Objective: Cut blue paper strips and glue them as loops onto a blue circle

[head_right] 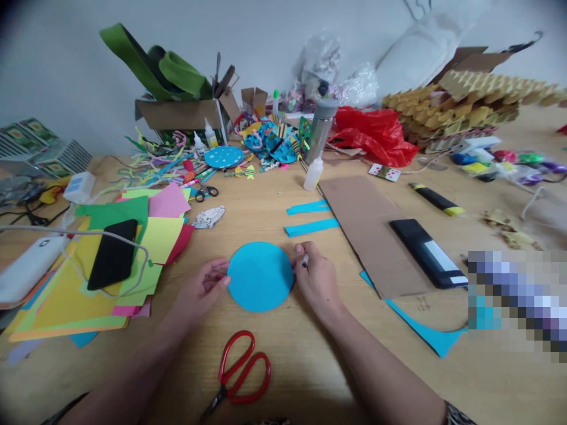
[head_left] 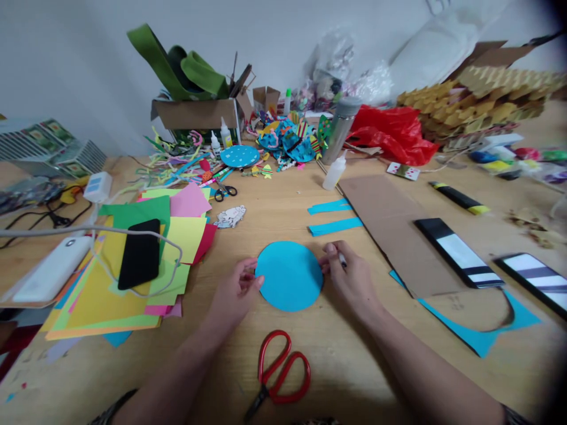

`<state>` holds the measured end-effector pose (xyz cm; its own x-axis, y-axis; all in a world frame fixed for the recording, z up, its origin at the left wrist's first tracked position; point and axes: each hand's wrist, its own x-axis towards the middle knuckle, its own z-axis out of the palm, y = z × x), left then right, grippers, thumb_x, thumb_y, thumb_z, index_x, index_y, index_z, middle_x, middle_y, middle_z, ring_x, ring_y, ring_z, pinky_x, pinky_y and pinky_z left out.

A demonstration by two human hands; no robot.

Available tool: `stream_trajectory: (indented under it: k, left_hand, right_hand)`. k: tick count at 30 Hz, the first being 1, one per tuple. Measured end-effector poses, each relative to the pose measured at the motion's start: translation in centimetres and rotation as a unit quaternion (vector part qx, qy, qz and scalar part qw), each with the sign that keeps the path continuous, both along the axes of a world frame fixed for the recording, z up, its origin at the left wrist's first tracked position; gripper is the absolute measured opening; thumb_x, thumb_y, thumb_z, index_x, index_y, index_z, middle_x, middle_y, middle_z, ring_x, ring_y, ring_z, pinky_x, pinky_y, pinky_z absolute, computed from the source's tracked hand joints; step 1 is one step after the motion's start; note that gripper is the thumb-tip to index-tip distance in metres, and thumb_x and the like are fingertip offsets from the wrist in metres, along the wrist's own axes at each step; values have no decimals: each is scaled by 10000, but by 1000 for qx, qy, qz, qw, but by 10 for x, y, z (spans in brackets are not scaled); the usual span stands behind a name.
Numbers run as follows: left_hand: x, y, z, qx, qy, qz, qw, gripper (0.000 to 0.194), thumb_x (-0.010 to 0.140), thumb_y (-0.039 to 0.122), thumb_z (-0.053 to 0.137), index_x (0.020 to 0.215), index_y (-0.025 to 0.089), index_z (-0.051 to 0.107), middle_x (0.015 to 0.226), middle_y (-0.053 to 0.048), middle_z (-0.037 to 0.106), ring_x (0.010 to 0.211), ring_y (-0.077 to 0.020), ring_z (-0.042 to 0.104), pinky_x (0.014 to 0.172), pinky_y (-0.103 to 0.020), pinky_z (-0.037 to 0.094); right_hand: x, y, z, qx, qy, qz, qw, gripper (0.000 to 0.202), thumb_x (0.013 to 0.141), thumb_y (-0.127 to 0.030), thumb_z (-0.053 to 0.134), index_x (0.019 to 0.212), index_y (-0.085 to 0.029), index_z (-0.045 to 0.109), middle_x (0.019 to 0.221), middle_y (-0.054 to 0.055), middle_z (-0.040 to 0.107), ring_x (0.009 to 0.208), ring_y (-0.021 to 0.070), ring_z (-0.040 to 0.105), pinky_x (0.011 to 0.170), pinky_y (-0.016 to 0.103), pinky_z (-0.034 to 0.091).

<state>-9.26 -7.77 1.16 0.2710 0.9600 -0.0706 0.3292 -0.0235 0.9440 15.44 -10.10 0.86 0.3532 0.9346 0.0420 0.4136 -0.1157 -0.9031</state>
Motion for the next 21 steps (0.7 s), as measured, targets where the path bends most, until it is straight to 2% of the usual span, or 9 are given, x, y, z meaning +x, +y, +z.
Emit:
stream_trajectory:
  k: [5, 8, 12, 14, 16, 19, 21]
  left_hand:
    - [-6, 11, -5, -37, -58, 36, 997, 410, 724, 312, 705, 1091, 168, 594, 1010, -71, 650, 821, -160, 625, 774, -349, 542]
    - [-6, 13, -6, -57, -98, 56, 992, 479, 657, 280, 744, 1094, 169, 585, 992, -55, 645, 786, -144, 605, 754, -324, 525]
    - [-3, 13, -5, -107, -170, 54, 978, 563, 612, 241, 768, 1135, 168, 572, 996, -67, 683, 826, -172, 623, 766, -334, 507]
    - [-2, 13, -4, -134, -199, 46, 970, 530, 605, 235, 772, 1101, 161, 601, 958, -65, 700, 839, -189, 635, 767, -340, 502]
    - [-2, 13, -3, -150, -217, 38, 964, 416, 620, 243, 763, 1007, 151, 642, 890, -52, 706, 815, -188, 638, 765, -340, 496]
    - [-2, 13, -3, -158, -247, 43, 955, 272, 642, 250, 761, 875, 146, 667, 792, -26, 693, 731, -154, 614, 736, -313, 483]
    - [-3, 14, -3, -162, -272, 52, 947, 258, 630, 244, 781, 842, 147, 671, 768, -16, 685, 692, -134, 591, 684, -276, 463]
  right_hand:
    - [-2, 6, -1, -12, 179, -30, 983, 399, 844, -625, 514, 808, -228, 520, 642, 17, 636, 511, 164, 603, 436, 272, 475]
    - [-4, 5, 1, 30, 174, -15, 984, 326, 841, -547, 579, 796, -229, 526, 726, 32, 654, 610, 167, 629, 559, 305, 532]
    - [-8, 2, 4, 79, 135, -11, 988, 243, 776, -427, 701, 819, -243, 548, 797, 36, 650, 752, 189, 641, 731, 367, 547]
    - [-9, 2, 4, 95, 158, -6, 983, 246, 748, -384, 732, 833, -252, 544, 869, 45, 668, 840, 205, 654, 809, 396, 538]
    - [-10, 3, 4, 107, 187, 5, 976, 256, 735, -359, 743, 844, -256, 537, 939, 53, 674, 888, 210, 659, 848, 415, 530]
    - [-10, 5, 1, 119, 203, 21, 972, 251, 739, -340, 741, 863, -254, 540, 997, 56, 662, 896, 203, 659, 853, 411, 528]
    - [-10, 5, -4, 114, 199, 33, 973, 247, 744, -337, 739, 878, -251, 551, 963, 48, 661, 863, 194, 655, 819, 393, 531]
